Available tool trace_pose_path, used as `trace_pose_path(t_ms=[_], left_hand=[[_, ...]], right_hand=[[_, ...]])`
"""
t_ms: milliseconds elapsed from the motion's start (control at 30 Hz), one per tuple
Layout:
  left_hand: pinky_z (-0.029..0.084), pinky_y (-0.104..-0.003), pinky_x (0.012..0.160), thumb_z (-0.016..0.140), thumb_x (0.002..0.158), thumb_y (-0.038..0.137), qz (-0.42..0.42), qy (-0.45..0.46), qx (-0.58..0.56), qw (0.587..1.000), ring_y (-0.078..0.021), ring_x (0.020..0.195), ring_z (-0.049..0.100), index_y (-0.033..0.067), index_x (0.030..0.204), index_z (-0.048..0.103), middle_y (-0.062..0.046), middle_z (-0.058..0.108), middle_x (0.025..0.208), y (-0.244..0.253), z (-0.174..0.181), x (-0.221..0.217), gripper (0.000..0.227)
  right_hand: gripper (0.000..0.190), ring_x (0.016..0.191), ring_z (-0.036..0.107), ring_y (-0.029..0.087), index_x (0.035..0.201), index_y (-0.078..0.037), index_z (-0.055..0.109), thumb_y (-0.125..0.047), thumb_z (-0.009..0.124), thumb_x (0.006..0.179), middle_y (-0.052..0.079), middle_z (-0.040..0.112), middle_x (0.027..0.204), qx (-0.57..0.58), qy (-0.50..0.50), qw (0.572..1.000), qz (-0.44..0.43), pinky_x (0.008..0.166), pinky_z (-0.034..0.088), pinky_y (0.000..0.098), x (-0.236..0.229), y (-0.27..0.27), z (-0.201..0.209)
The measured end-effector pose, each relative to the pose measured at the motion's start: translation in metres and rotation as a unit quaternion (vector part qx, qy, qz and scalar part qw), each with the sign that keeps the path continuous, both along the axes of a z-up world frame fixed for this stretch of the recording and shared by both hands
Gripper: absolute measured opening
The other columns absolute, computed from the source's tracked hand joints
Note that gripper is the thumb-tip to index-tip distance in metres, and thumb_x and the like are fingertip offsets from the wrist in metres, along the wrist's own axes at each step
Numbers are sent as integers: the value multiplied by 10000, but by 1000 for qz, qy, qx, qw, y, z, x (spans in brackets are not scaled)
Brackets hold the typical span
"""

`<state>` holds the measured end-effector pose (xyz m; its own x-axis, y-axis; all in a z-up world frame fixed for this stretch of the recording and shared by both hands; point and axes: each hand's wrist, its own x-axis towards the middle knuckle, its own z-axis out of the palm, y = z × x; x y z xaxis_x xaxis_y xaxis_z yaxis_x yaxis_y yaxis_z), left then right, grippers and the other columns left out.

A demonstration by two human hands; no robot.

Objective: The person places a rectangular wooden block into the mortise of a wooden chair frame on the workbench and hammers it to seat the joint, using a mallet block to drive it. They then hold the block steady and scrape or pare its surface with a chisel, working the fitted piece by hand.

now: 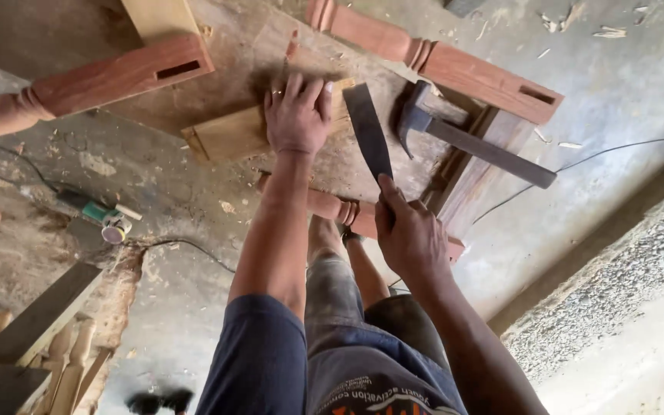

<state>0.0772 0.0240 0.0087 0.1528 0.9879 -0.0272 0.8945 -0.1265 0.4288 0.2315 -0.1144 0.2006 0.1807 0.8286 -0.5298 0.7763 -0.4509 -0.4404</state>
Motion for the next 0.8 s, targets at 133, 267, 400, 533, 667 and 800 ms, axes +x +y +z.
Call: trace_pose_path(t_ms=[133, 267, 400, 533, 667, 800], left_hand=[[478, -569, 941, 627, 973, 421, -17, 28, 104, 994, -406, 1105, 591, 254, 983, 748, -64, 656, 1138, 6, -14, 1, 207], [488, -555, 965, 645, 1034, 400, -8, -13, 47, 999, -418, 1129, 589, 216, 1014, 745, -78, 646, 1127, -14, -5, -3, 211], [479, -551, 957, 634, 1007, 381, -6, -28, 130, 991, -405, 1129, 588, 245, 1052, 740, -89, 657, 1230, -1, -11, 0, 178], [490, -553, 934, 662, 1031, 380, -21, -8, 41, 999, -420, 1134, 598, 197, 1006, 730, -82, 648, 1125, -2, 5, -1, 197], [482, -560, 929, 636, 994, 361, -24, -17, 109, 994, -418, 1094, 594, 198, 985, 710, -85, 653, 1182, 7, -3, -1, 179], [482, -568, 920, 650, 1036, 359, -19, -18, 72, 997, -448, 1083, 592, 180, 972, 711, -112, 632, 1108, 0, -1, 0, 199]], right_hand=[[433, 769, 705, 422, 1411, -107, 607, -234, 589, 998, 231, 741, 928, 100, 33, 994, 25, 669, 537, 555, 7, 7, -12], [449, 726, 688, 448, 1426, -172, 614, -260, 604, 986, 263, 688, 798, -23, -15, 1000, -13, 659, 523, 580, -1, 2, 6], [450, 739, 706, 443, 1411, -183, 614, -284, 613, 973, 254, 705, 789, 16, 2, 1000, 1, 677, 543, 583, 3, 1, -13], [445, 726, 675, 470, 1431, -177, 616, -265, 604, 995, 266, 700, 821, 1, -24, 1000, -11, 675, 517, 599, 4, -12, -8], [448, 717, 676, 470, 1417, -167, 626, -256, 602, 979, 270, 705, 839, 35, 4, 999, 4, 680, 519, 598, 6, 7, -24], [455, 714, 671, 457, 1444, -134, 618, -226, 602, 998, 264, 690, 793, 61, -7, 998, 0, 639, 506, 583, 2, 12, -10]])
